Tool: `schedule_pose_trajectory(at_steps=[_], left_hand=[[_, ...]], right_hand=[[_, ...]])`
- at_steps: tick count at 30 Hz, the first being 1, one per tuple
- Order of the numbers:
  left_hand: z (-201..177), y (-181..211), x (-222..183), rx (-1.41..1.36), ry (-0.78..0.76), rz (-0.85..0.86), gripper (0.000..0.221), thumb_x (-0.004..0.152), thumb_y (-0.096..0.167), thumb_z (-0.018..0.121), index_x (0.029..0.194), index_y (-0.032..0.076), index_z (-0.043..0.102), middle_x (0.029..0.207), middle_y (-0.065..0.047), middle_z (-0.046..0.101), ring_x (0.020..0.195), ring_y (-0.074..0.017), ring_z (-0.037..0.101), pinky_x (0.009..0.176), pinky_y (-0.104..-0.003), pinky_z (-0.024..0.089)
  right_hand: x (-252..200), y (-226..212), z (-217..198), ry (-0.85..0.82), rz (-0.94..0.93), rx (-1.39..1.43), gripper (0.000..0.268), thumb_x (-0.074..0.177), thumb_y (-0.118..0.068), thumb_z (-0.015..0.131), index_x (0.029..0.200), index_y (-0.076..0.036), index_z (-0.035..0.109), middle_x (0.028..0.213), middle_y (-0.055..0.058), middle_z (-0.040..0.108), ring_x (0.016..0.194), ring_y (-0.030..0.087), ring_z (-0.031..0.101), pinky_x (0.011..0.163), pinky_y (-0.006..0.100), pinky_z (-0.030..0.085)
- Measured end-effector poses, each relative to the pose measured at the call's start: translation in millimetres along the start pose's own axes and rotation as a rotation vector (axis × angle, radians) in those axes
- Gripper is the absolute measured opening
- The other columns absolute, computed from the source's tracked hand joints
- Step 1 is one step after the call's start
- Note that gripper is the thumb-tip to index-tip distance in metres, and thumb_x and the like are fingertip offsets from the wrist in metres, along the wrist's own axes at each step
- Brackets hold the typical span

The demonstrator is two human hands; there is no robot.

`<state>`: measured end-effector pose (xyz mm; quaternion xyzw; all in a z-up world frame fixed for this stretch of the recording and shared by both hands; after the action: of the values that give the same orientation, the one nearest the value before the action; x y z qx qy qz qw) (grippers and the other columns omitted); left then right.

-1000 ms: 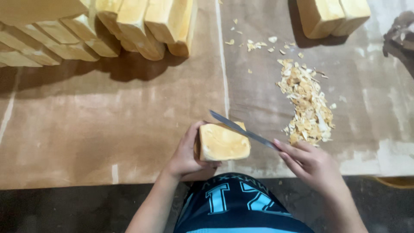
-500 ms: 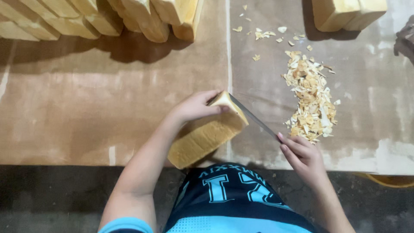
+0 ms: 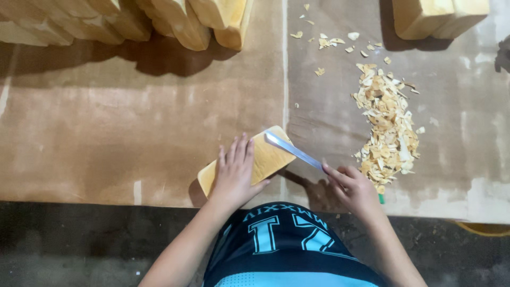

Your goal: The person uses a knife to scrape and trim the edges of bread loaves on a wooden table, moving each loaf aside after trimming to clear space for the next one.

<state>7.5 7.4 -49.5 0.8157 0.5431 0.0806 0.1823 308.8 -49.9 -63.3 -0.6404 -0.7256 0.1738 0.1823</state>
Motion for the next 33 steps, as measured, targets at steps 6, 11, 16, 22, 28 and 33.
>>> schedule_pose_trajectory(at_steps=[6, 11, 16, 22, 28, 33], left_hand=[[14.8, -25.2, -44.5, 0.014, 0.110, -0.036, 0.110, 0.072, 0.047, 0.082, 0.155, 0.001, 0.026, 0.162, -0.021, 0.027, 0.152, -0.0372, 0.024, 0.122, -0.056, 0.015], [6.3, -54.8, -75.5, -0.094, 0.131, -0.206, 0.127, 0.060, 0.044, 0.092, 0.157, 0.002, 0.021, 0.162, -0.027, 0.027, 0.149, -0.0443, 0.026, 0.115, -0.056, 0.022], [21.2, -71.3, -102.0, -0.395, 0.296, -0.326, 0.125, 0.055, 0.035, 0.096, 0.155, 0.005, 0.027, 0.151, -0.022, 0.042, 0.140, -0.0405, 0.042, 0.114, -0.048, 0.038], [34.8, -82.8, -96.3, -0.462, 0.348, -0.331, 0.122, 0.050, 0.033, 0.098, 0.150, 0.007, 0.033, 0.148, -0.018, 0.049, 0.137, -0.0389, 0.048, 0.113, -0.048, 0.041], [43.3, -88.2, -103.2, -0.419, 0.346, -0.335, 0.126, 0.047, 0.035, 0.099, 0.150, 0.008, 0.031, 0.147, -0.019, 0.049, 0.136, -0.0398, 0.047, 0.112, -0.049, 0.040], [38.5, -88.6, -96.5, -0.379, 0.337, -0.295, 0.128, 0.048, 0.040, 0.100, 0.151, 0.008, 0.031, 0.143, -0.019, 0.052, 0.134, -0.0397, 0.049, 0.112, -0.050, 0.040]], right_hand=[[28.3, -7.4, 11.9, 0.023, -0.101, -0.006, 0.040, 0.090, -0.020, 0.072, 0.130, -0.029, 0.073, 0.103, 0.007, 0.070, 0.077, 0.024, 0.068, 0.067, 0.036, 0.056], [38.0, -9.2, -0.1, 0.029, -0.158, -0.003, 0.036, 0.088, -0.019, 0.072, 0.123, -0.027, 0.076, 0.100, 0.005, 0.072, 0.074, 0.021, 0.068, 0.063, 0.034, 0.056], [31.1, -5.6, 0.9, -0.005, -0.161, -0.024, 0.034, 0.087, -0.021, 0.074, 0.121, -0.028, 0.077, 0.100, 0.005, 0.072, 0.071, 0.020, 0.068, 0.061, 0.033, 0.056], [49.2, 11.1, 25.1, 0.020, -0.149, 0.005, 0.036, 0.090, -0.021, 0.072, 0.125, -0.026, 0.076, 0.104, 0.009, 0.072, 0.079, 0.025, 0.069, 0.067, 0.037, 0.056], [14.2, 55.5, 11.9, 0.089, 0.071, 0.030, 0.035, 0.093, -0.020, 0.070, 0.128, -0.023, 0.075, 0.106, 0.010, 0.072, 0.090, 0.025, 0.069, 0.078, 0.035, 0.057], [75.0, 25.4, 73.7, -0.076, 0.186, 0.371, 0.054, 0.094, -0.028, 0.070, 0.146, -0.018, 0.060, 0.110, 0.013, 0.069, 0.105, 0.027, 0.065, 0.094, 0.036, 0.049]])
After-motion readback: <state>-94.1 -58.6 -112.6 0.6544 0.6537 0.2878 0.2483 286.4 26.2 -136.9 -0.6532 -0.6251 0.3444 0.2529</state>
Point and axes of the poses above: each hand's wrist, its own x-axis towards the middle knuckle, its own z-axis out of the palm, y = z × x, the point moved 2 cm from there along x, towards the middle knuckle
